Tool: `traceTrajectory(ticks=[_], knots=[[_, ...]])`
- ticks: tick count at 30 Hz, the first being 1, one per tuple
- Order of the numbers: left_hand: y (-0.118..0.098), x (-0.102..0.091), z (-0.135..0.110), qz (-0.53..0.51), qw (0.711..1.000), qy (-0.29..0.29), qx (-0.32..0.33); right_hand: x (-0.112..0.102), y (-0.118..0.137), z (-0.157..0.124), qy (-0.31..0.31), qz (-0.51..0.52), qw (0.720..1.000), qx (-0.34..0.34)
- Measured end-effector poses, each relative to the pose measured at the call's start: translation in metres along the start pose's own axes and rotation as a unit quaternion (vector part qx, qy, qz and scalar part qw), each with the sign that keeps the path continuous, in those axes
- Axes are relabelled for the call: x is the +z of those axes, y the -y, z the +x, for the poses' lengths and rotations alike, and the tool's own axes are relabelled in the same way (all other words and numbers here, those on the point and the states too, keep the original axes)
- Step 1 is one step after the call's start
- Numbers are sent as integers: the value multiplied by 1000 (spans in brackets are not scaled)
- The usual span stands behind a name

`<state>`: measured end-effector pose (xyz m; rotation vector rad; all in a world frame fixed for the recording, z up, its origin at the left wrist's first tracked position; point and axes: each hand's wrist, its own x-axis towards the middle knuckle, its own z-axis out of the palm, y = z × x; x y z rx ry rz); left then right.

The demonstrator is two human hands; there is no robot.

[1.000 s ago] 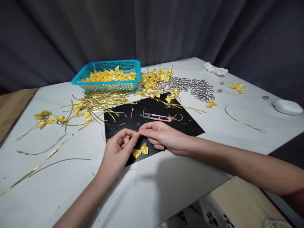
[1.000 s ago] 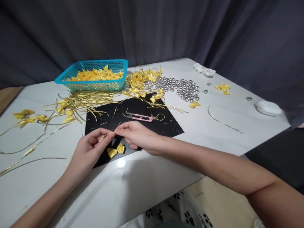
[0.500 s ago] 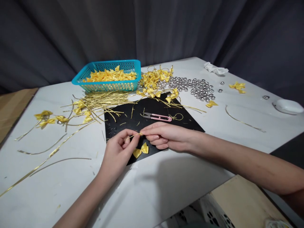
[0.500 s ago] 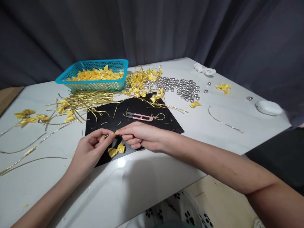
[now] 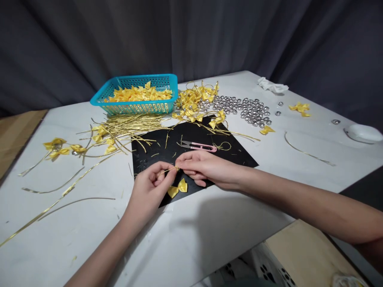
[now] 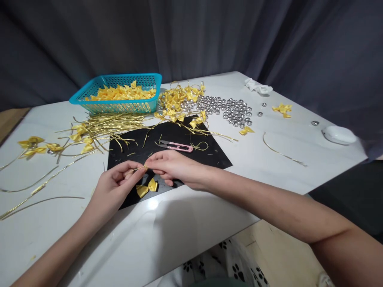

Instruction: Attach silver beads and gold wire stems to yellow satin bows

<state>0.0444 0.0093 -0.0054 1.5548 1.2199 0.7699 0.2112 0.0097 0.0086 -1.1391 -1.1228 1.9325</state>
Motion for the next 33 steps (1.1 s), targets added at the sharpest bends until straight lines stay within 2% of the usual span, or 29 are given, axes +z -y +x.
traceTrajectory(ticks=[4,9,12,16,20,27,30,33], knots=[[-1,0,0,-10,1000,4,-7,3,-5,3,-40,-98,994,-40],[-1,0,0,-14,1000,-2,-10,4,-9,6,-70,-134,987,-61],[0,0,0,-17,1000,-8,-14,5,-11,6,-94,-157,978,-99],[-1,-1,0,-17,999,-14,-24,3,-14,2,-103,-233,951,-175],[-1,-3,0,-17,999,-28,-34,0,-16,1,-104,-303,923,-214],[-1,-2,1,-30,998,-24,-49,-5,-14,5,-97,-312,906,-270],[-2,-1,2,-22,999,-17,-44,-5,-13,6,-104,-324,900,-272],[-3,-1,2,-15,999,-21,-44,-3,-14,5,-106,-314,908,-255]])
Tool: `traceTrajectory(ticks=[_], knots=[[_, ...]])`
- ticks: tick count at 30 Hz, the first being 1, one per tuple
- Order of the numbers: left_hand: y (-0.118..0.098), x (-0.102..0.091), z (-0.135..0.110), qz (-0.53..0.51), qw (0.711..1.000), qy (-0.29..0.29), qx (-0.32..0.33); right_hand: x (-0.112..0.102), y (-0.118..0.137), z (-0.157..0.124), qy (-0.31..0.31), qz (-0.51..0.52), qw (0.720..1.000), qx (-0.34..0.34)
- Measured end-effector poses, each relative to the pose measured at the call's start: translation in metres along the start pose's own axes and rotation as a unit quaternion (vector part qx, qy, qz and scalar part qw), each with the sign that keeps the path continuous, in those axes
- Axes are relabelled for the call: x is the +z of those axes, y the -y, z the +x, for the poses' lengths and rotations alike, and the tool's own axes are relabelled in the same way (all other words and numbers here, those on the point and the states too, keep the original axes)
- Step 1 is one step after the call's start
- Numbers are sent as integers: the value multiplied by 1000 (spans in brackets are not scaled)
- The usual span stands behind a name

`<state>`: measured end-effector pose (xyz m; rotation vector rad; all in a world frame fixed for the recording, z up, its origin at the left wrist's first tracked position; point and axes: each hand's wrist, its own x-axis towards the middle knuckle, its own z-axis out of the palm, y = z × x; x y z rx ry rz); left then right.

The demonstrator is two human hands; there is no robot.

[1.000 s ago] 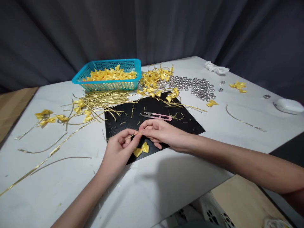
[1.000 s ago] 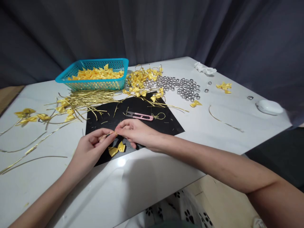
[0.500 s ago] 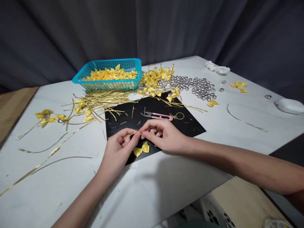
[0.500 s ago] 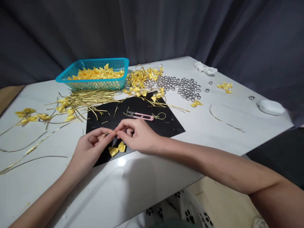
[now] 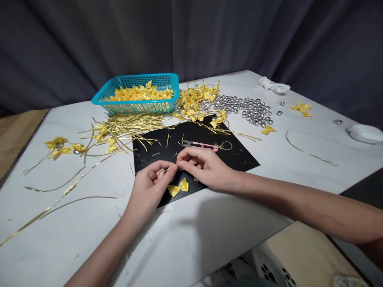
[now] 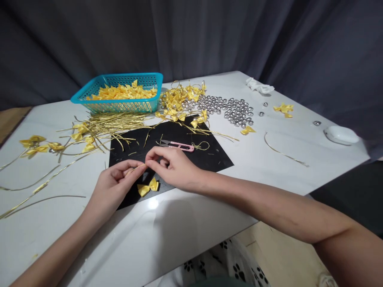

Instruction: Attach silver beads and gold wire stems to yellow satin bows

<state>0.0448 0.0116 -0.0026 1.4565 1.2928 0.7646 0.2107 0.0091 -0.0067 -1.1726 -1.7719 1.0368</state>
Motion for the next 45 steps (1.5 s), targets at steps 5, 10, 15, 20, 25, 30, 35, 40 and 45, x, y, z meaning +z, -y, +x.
traceTrajectory(ticks=[5,10,15,20,25,30,35,40,45], knots=[[0,0,-1,-6,1000,-3,2,1,1,1,-21,64,997,43],[-1,0,-1,-10,1000,-6,0,0,4,3,-26,127,986,103],[-2,1,-1,-11,1000,-3,-7,-2,5,3,-39,135,983,120],[-4,-1,-2,-23,1000,-3,-5,-2,6,4,-47,128,981,137],[-6,-1,-3,-39,999,-15,-1,-1,10,6,-50,116,977,171],[-7,-1,-3,-53,998,-25,0,-2,11,6,-60,106,977,178],[-7,-2,-3,-56,998,-33,-2,-3,8,7,-57,102,976,183],[-7,-1,-2,-53,998,-36,0,-4,9,7,-52,91,977,183],[-7,-1,-4,-41,998,-38,5,-4,10,6,-43,94,980,168]])
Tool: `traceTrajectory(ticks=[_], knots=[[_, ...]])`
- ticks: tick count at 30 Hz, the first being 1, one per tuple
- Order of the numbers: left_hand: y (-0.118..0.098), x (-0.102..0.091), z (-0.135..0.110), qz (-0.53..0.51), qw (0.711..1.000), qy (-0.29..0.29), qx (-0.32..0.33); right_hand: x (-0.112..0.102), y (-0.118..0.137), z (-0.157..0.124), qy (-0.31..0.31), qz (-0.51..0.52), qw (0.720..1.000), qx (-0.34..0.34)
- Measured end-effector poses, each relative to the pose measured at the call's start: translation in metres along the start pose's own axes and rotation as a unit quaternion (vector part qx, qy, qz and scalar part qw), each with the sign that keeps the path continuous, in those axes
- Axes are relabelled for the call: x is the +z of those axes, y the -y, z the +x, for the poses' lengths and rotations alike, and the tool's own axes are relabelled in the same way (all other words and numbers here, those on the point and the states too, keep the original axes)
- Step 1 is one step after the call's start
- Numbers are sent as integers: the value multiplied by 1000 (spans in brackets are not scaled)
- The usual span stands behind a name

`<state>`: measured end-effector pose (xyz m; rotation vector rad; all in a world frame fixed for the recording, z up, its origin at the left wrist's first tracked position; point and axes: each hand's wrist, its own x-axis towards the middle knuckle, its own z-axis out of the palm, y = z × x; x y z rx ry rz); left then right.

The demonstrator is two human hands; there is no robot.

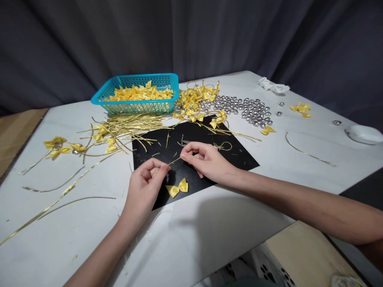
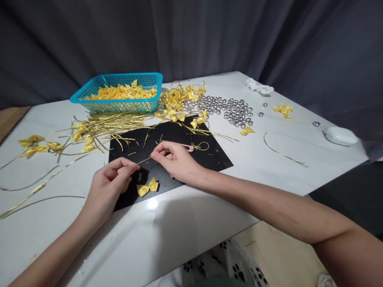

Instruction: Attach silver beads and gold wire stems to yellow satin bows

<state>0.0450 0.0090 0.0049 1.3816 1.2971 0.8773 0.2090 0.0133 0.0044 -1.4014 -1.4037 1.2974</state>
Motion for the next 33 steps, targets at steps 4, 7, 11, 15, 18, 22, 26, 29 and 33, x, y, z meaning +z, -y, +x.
traceTrajectory(ticks=[4,7,11,15,18,22,26,29,33], knots=[[0,0,0,14,1000,0,3,1,-3,0,9,2,1000,-16],[2,0,0,24,1000,-8,-1,1,-8,2,-4,25,999,-23],[3,0,1,36,999,-1,-7,-4,-12,6,-73,61,995,-19],[2,-1,1,32,999,14,-5,-5,-9,3,-13,-4,997,-74],[2,-1,1,21,1000,19,-3,-3,-7,0,52,-88,983,-155],[2,-1,2,6,1000,15,-2,-6,-8,3,87,-127,970,-189],[4,-2,3,-10,1000,-1,-4,-16,-7,9,73,-132,970,-189],[6,-3,4,-29,999,-9,-13,-22,-8,12,40,-124,975,-179],[6,-3,4,-47,999,-2,-21,-24,-10,14,27,-116,978,-169]])
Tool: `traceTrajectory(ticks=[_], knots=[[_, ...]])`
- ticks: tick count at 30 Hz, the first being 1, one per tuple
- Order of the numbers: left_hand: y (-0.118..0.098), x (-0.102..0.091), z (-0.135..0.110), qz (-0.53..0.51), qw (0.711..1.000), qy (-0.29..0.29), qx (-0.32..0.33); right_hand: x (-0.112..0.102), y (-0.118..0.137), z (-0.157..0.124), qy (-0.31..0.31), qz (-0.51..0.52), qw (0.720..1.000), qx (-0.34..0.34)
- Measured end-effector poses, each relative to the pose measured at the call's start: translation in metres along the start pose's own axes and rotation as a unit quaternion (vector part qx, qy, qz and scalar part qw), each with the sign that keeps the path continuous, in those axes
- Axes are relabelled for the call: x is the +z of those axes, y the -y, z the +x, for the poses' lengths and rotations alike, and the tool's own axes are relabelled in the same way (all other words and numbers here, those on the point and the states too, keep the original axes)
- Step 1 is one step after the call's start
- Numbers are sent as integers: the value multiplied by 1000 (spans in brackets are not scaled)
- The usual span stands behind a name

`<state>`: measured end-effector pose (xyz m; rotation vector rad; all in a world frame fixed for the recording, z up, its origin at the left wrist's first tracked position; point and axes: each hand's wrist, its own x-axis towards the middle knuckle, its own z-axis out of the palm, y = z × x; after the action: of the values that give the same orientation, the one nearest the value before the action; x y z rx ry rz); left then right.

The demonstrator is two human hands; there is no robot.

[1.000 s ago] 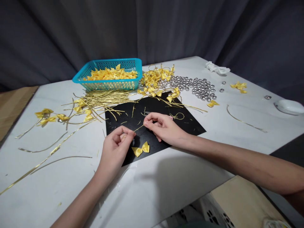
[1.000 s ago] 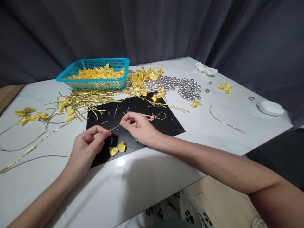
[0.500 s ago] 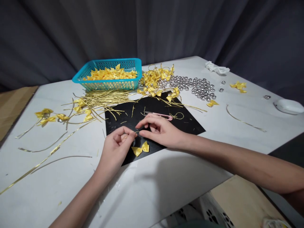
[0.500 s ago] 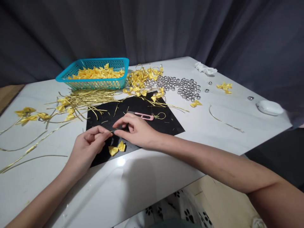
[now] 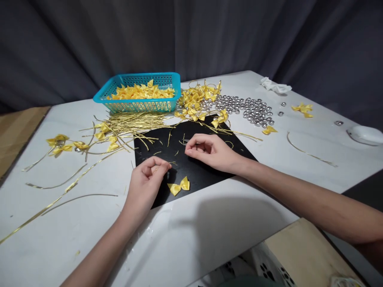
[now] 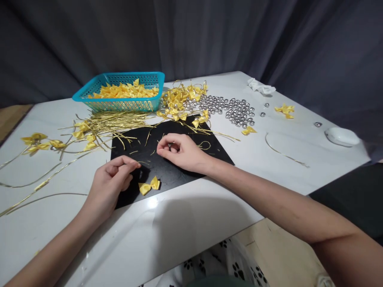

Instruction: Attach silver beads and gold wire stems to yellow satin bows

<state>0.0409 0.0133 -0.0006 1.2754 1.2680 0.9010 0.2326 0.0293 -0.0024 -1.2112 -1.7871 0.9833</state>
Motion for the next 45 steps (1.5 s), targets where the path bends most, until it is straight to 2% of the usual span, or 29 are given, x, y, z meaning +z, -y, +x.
traceTrajectory(ticks=[3,7,14,27,29,31,34,37,38,41,45], knots=[[-1,0,0,1,1000,12,-1,4,1,-2,22,3,1000,-11],[-1,-1,-1,4,1000,24,-1,9,3,-4,69,-33,994,-72],[-3,1,-2,39,999,17,13,6,0,-3,27,-37,996,-78],[-3,0,-3,14,1000,23,2,0,0,0,5,-17,999,-39],[-5,-2,-3,-18,999,45,-4,-1,3,-1,0,19,1000,-9],[-9,-4,-5,-84,992,86,-24,2,9,-3,27,100,994,30],[-20,-7,-12,-217,965,139,-54,15,23,-9,134,233,961,60],[-32,-4,-21,-315,933,158,-75,30,31,-14,238,261,932,79],[-36,-3,-23,-342,923,161,-77,33,33,-15,253,256,929,87],[-43,0,-26,-398,902,154,-67,34,34,-14,247,237,935,94],[-48,-7,-21,-444,885,127,-64,23,39,-12,241,212,940,119]])
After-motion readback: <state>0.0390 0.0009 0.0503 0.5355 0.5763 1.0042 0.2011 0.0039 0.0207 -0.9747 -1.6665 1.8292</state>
